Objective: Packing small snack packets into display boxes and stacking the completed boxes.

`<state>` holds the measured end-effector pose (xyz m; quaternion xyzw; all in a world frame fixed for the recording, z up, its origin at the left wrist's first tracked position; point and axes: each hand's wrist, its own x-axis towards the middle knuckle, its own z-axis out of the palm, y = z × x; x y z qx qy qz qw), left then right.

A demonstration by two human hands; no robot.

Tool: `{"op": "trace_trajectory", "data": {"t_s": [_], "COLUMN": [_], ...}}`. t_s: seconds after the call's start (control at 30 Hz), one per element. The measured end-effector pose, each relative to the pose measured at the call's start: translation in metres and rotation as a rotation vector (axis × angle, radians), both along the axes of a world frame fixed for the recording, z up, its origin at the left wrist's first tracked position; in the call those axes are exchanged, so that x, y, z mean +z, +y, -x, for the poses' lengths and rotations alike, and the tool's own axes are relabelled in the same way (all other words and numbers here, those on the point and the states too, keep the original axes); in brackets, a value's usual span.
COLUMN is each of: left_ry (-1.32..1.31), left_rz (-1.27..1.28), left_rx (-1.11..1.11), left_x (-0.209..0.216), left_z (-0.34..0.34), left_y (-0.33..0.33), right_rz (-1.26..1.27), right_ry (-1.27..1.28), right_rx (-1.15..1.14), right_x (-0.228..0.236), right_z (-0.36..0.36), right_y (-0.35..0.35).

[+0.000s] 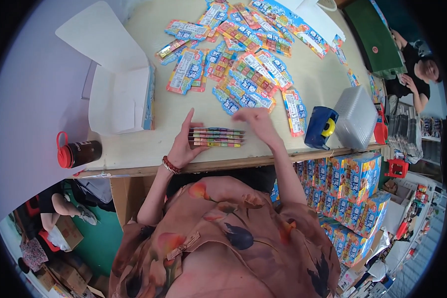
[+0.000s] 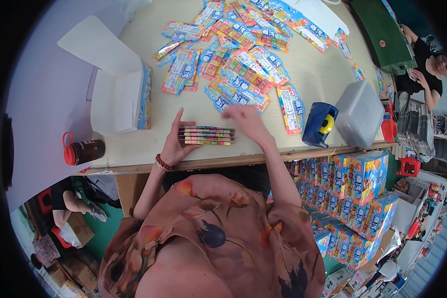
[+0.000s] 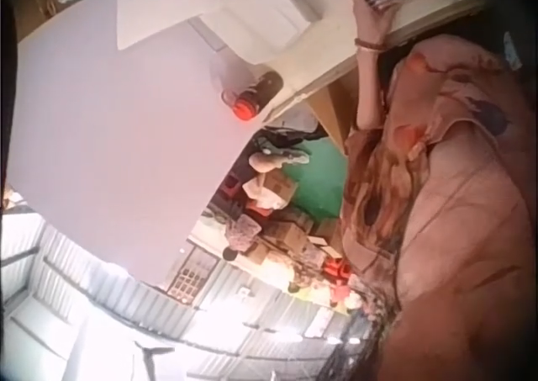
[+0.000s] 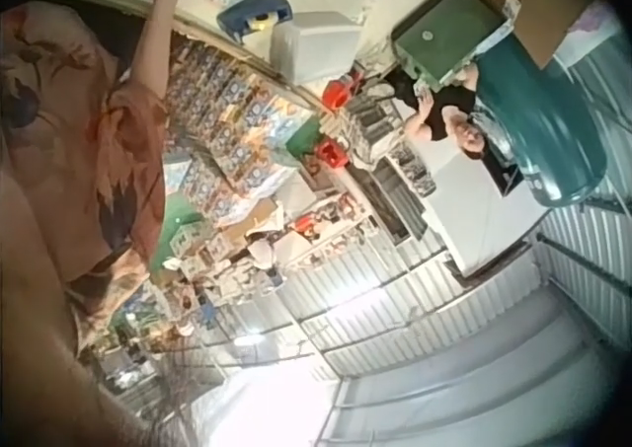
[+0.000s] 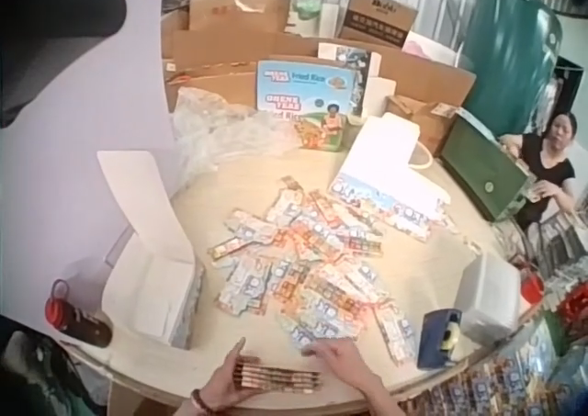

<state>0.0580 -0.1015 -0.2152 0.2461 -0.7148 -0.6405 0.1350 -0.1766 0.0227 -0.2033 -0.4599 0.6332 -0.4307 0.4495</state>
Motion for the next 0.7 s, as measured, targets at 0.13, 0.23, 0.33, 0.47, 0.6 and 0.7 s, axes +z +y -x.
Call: {"op": "trace_trajectory", "data": {"t_s": [0.13, 0.23, 0.33, 0.47, 0.6, 0.7], "left_ry": [0.008, 0.014, 0.006, 0.016, 0.006, 0.007], "left_rz": [0.1, 0.07, 0.07, 0.117, 0.042, 0.12], "left_rx": [-0.018, -0.005, -0.001, -0.017, -0.009, -0.039], "left_x": [-0.01, -0.011, -0.011, -0.013, -0.007, -0.004], "left_z": [-0.007, -0.005, -0.004, -0.003, -0.003, -0.004], "left_y": [0.0, 0.0, -0.001, -0.003, -0.003, -0.002], "right_rz": [0.04, -0.018, -0.127, -0.032, 0.083, 0.066], "right_ry": [0.536, 0.964, 0.98, 0.992, 0.865, 0.846], "right_rx": [-0.487, -0.388, -0.27, -0.349, -0.389, -0.318], "right_x": [0.01, -0.008, -0.019, -0.027, 0.0, 0.023], "right_z": [0.033, 0.044, 0.038, 0.023, 0.001, 0.001], "right_y": [-0.002, 0.004, 0.008, 0.014, 0.014, 0.005]}}
